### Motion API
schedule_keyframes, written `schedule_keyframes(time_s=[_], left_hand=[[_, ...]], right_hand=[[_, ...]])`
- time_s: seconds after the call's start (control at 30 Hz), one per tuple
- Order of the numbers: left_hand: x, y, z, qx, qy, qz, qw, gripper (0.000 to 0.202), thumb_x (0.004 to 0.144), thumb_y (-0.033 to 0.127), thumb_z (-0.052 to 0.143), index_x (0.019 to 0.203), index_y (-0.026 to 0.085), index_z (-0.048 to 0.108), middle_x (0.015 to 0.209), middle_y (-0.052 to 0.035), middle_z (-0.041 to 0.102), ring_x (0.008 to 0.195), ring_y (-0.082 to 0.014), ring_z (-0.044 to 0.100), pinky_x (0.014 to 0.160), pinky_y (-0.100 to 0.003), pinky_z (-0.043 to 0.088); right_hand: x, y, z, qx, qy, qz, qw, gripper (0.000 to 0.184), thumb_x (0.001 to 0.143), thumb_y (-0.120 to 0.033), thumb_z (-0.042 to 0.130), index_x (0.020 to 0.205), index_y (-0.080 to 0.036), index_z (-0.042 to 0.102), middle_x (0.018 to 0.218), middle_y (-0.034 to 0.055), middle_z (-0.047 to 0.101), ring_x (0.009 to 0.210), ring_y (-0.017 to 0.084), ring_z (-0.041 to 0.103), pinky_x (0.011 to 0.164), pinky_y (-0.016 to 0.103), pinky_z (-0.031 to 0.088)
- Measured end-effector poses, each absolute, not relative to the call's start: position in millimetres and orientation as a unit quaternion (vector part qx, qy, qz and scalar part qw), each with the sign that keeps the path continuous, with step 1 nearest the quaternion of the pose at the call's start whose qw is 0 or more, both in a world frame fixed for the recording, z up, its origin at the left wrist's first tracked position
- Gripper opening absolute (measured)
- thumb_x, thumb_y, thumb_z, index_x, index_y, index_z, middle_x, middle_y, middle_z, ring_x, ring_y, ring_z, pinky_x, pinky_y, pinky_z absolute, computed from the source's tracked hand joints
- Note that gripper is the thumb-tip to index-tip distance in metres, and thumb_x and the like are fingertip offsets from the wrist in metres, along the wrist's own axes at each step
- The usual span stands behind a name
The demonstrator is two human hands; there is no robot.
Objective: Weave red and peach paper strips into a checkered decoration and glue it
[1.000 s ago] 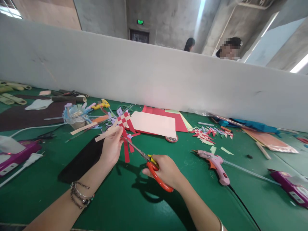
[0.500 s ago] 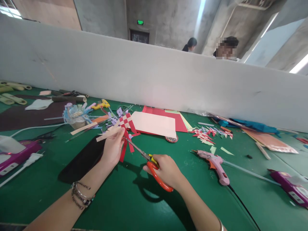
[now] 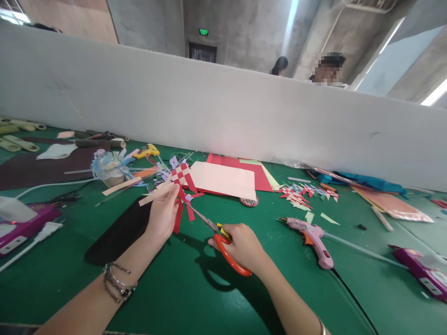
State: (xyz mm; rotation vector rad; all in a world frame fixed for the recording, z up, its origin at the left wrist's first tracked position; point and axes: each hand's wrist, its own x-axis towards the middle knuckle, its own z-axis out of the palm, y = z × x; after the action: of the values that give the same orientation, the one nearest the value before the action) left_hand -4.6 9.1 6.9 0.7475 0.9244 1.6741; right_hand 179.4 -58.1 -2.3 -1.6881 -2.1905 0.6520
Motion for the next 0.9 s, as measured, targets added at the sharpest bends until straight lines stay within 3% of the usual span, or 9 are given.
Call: schedule_keyframes(time_s=[0.17,0.37,0.5,0.9], left_hand=[[-7.7,12.3,3.8,0.313,0.365,0.710,0.514,0.032,0.058,0.041,0.075,0.075,0.015,0.066,0.078,-0.0016,0.065,0.079,-0.0133,0.058,0.073,-0.025,0.044],[-6.6,12.0,4.0,0.295,0.375,0.708,0.521,0.030,0.056,0.038,0.077,0.060,0.015,0.058,0.056,0.0049,0.050,0.054,-0.0059,0.044,0.054,-0.019,0.036],[-6.0,10.4,6.8,0.298,0.366,0.708,0.525,0.030,0.055,0.037,0.077,0.064,0.014,0.060,0.063,0.0044,0.053,0.056,-0.0053,0.044,0.055,-0.018,0.035],[-8.3,10.2,11.9,0.294,0.372,0.715,0.514,0.036,0.050,0.040,0.079,0.059,0.014,0.055,0.056,0.0058,0.045,0.052,-0.0050,0.039,0.050,-0.018,0.034]], right_hand=[[179.8,-58.4,-0.9,-0.585,-0.767,0.221,0.142,0.042,0.078,-0.050,0.049,0.056,-0.020,0.029,0.052,-0.0050,0.034,0.049,0.009,0.023,0.049,0.023,0.020],[181.5,-60.0,0.8,-0.549,-0.794,0.221,0.140,0.039,0.077,-0.052,0.050,0.064,-0.021,0.030,0.062,-0.0035,0.043,0.052,0.010,0.031,0.050,0.022,0.022],[182.2,-60.2,-1.0,-0.546,-0.801,0.209,0.128,0.040,0.077,-0.055,0.049,0.067,-0.021,0.030,0.067,-0.0023,0.046,0.054,0.011,0.034,0.052,0.022,0.023],[181.6,-59.6,-1.6,-0.560,-0.792,0.204,0.132,0.044,0.075,-0.058,0.050,0.063,-0.021,0.028,0.061,-0.0038,0.042,0.051,0.010,0.030,0.051,0.022,0.021]])
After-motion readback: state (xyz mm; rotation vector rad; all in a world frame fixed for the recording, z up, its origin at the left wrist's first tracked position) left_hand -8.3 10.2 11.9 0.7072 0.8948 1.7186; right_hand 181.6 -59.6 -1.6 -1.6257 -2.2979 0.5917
